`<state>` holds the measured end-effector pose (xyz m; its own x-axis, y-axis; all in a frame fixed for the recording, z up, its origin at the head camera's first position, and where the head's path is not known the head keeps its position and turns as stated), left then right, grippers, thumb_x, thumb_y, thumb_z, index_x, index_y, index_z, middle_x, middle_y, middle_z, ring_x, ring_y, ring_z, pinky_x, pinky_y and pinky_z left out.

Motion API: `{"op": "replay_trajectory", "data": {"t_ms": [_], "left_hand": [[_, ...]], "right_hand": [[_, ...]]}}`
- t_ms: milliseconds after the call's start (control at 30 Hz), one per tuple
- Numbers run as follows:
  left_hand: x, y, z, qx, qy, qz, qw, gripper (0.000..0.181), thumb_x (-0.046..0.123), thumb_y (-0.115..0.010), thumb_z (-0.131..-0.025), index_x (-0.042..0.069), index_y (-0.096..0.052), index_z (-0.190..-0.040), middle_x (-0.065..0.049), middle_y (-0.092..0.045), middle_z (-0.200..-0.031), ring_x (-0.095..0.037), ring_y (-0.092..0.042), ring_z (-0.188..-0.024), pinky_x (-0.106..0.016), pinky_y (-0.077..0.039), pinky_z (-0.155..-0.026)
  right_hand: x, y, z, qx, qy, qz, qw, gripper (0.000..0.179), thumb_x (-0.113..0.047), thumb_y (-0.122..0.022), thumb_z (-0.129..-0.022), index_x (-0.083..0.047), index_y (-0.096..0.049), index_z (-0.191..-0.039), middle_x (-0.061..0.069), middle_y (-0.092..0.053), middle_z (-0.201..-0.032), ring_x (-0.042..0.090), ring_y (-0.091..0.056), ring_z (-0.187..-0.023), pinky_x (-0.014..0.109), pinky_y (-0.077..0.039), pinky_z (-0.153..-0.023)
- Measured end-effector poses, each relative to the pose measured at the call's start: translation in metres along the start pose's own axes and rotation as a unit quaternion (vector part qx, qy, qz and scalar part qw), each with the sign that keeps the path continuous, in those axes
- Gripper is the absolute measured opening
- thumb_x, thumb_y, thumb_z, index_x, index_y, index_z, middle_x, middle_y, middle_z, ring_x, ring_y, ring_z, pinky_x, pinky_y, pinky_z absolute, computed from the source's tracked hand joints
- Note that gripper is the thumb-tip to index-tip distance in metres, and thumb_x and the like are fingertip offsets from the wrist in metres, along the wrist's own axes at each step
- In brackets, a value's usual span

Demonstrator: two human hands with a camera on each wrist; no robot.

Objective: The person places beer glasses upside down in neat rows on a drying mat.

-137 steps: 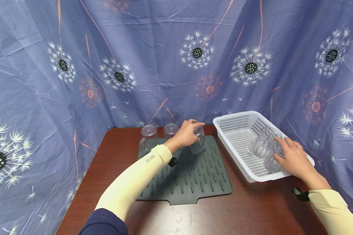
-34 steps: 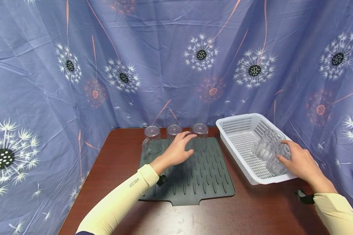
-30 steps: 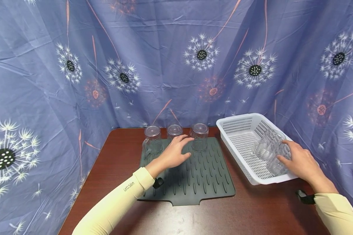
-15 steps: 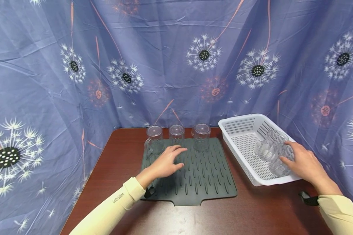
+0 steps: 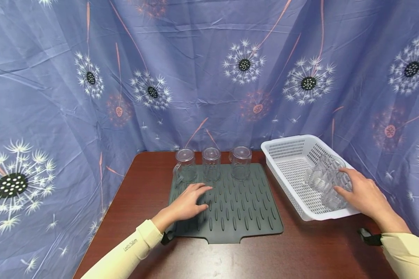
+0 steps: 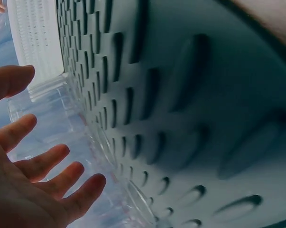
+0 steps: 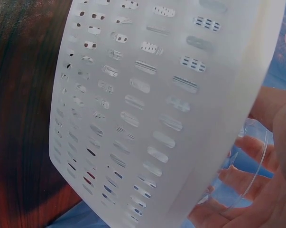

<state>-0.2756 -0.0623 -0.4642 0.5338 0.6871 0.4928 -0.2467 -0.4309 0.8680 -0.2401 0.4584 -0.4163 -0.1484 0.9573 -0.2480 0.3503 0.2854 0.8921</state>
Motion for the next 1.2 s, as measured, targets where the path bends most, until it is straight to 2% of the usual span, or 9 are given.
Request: {"op": "replay_trajectory", "data": {"t_ms": [500,767,1000,1200], "left_hand": [[-0.018,-0.005,0.015,0.000,0.021,0.006,0.9998,0.061,0.025,-0.072,-0.093,0.015,-0.050,-0.149,-0.020,-0.043,-0.153,-0.038,-0.038,-0.143,-0.060,-0.037,-0.109],[-0.024,-0.008,0.019,0.008,0.023,0.011,0.9997,0.065,0.024,-0.074,-0.091,0.015,-0.048,-0.150,-0.017,-0.046,-0.151,-0.037,-0.039,-0.142,-0.059,-0.038,-0.109],[-0.031,-0.018,0.023,-0.021,0.039,0.022,0.9988,0.069,0.029,-0.075,-0.091,0.013,-0.046,-0.151,-0.022,-0.041,-0.154,-0.042,-0.035,-0.144,-0.062,-0.036,-0.109],[-0.035,-0.025,0.027,-0.040,0.052,-0.001,0.9979,0.073,0.034,-0.077,-0.088,0.013,-0.046,-0.151,-0.022,-0.039,-0.155,-0.041,-0.033,-0.145,-0.060,-0.036,-0.110]], "right_hand": [[0.003,-0.001,0.000,-0.001,0.006,-0.004,1.0000,0.061,-0.020,-0.078,-0.084,0.000,-0.050,-0.134,0.037,-0.054,-0.128,0.064,-0.051,-0.105,0.070,-0.039,-0.080],[0.002,0.000,0.000,0.003,0.010,-0.006,0.9999,0.060,-0.020,-0.078,-0.084,0.000,-0.051,-0.134,0.036,-0.054,-0.127,0.064,-0.052,-0.105,0.069,-0.040,-0.080],[0.003,-0.001,0.000,0.005,0.013,-0.007,0.9999,0.060,-0.019,-0.078,-0.084,0.000,-0.051,-0.134,0.036,-0.054,-0.128,0.063,-0.052,-0.105,0.069,-0.039,-0.080],[0.004,-0.002,0.001,0.003,0.004,-0.007,1.0000,0.061,-0.020,-0.078,-0.084,-0.001,-0.051,-0.135,0.036,-0.054,-0.129,0.064,-0.051,-0.106,0.070,-0.039,-0.080]]}}
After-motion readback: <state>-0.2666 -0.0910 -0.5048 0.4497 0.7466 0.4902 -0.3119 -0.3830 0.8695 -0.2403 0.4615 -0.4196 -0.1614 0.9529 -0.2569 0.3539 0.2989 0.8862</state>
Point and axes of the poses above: each hand's wrist, its own z-axis away from the middle knuckle, its own y-axis out of the back of the hand, x = y × z, the point moved 5 cm from there along -z, towards the middle knuckle
